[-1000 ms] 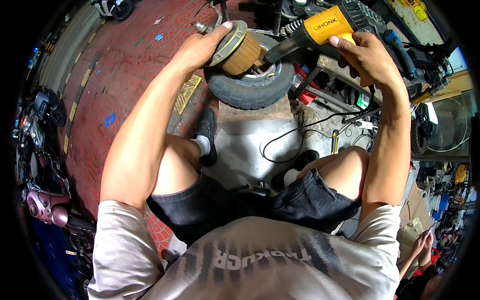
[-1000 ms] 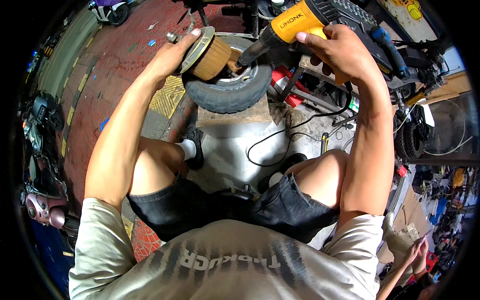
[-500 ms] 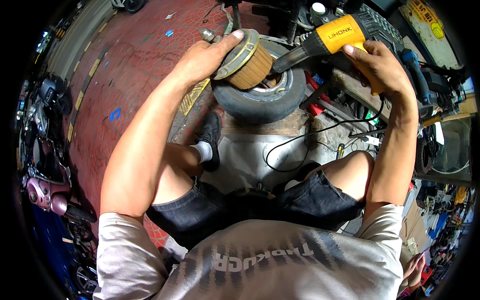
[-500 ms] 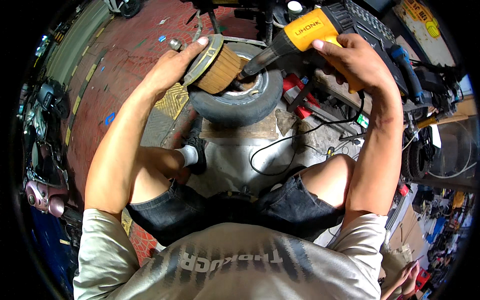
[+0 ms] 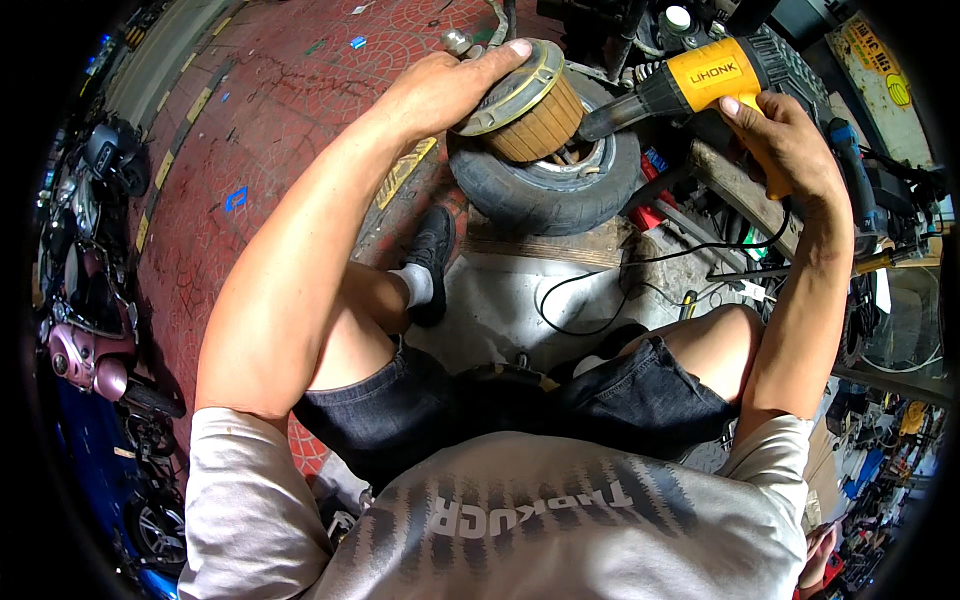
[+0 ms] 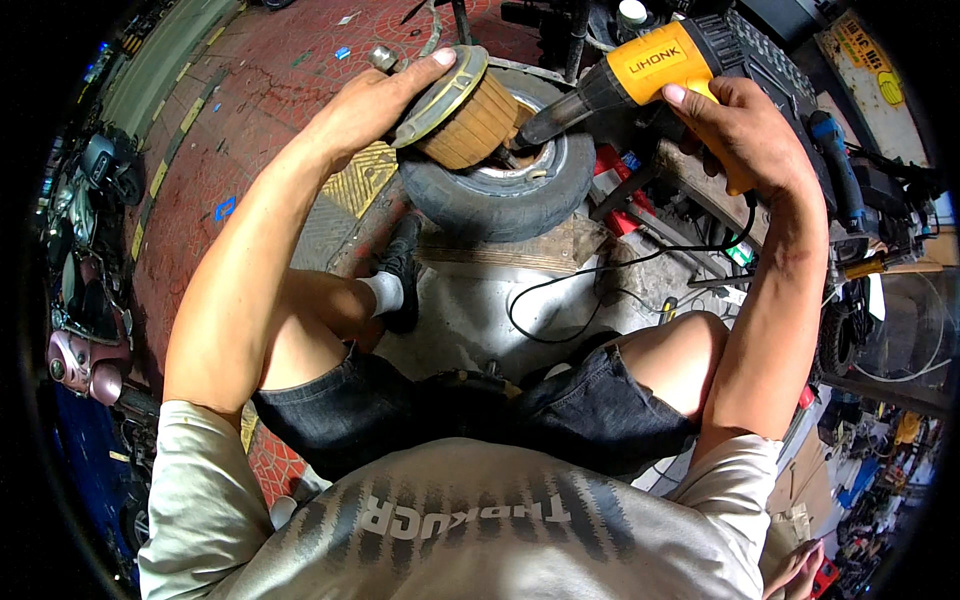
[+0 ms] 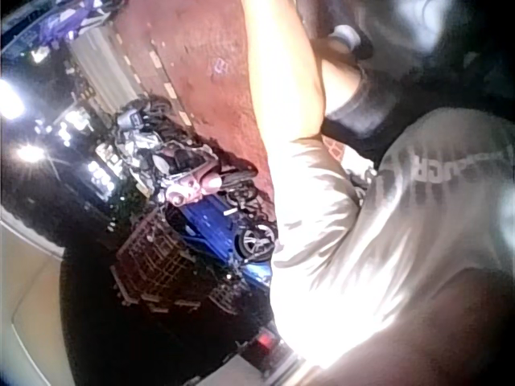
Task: The person uses a heat gun to apply heat to a circular mechanical component while cleaning it with a brush by hand. They rotate and manipulate the component, which is resting on a tire, to ensure all sides are treated.
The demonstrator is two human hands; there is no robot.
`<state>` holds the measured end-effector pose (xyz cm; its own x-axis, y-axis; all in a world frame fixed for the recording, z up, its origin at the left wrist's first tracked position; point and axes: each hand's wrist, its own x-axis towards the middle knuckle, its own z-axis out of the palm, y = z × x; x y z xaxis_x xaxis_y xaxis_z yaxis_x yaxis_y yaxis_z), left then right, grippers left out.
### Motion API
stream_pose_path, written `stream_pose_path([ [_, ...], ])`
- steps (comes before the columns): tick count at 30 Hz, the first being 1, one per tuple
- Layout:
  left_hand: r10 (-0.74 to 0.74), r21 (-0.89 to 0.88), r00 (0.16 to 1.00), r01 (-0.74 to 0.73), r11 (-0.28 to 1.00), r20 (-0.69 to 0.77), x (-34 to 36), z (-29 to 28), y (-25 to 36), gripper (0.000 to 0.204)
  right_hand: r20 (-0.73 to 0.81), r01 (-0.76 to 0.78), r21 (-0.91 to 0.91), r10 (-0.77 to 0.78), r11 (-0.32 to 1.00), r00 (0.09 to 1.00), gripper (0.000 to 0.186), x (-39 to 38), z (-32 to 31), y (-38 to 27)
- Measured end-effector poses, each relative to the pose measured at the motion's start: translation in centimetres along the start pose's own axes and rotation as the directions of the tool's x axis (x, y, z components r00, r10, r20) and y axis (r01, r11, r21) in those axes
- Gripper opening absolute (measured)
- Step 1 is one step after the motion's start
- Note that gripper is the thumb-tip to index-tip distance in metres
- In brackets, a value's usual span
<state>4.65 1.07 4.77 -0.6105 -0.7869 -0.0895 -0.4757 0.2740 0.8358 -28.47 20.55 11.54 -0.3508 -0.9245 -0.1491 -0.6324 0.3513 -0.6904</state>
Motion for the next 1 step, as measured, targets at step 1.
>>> stream_pose_path([
  [1,0.002,0.0,1.0,-0.002,1.0,0.002,0.0,-0.01,0.02,0.087,-0.012,-0.009,-0.011,0.009,1.0,1.0,0.056,0.02,-0.08,0.01],
])
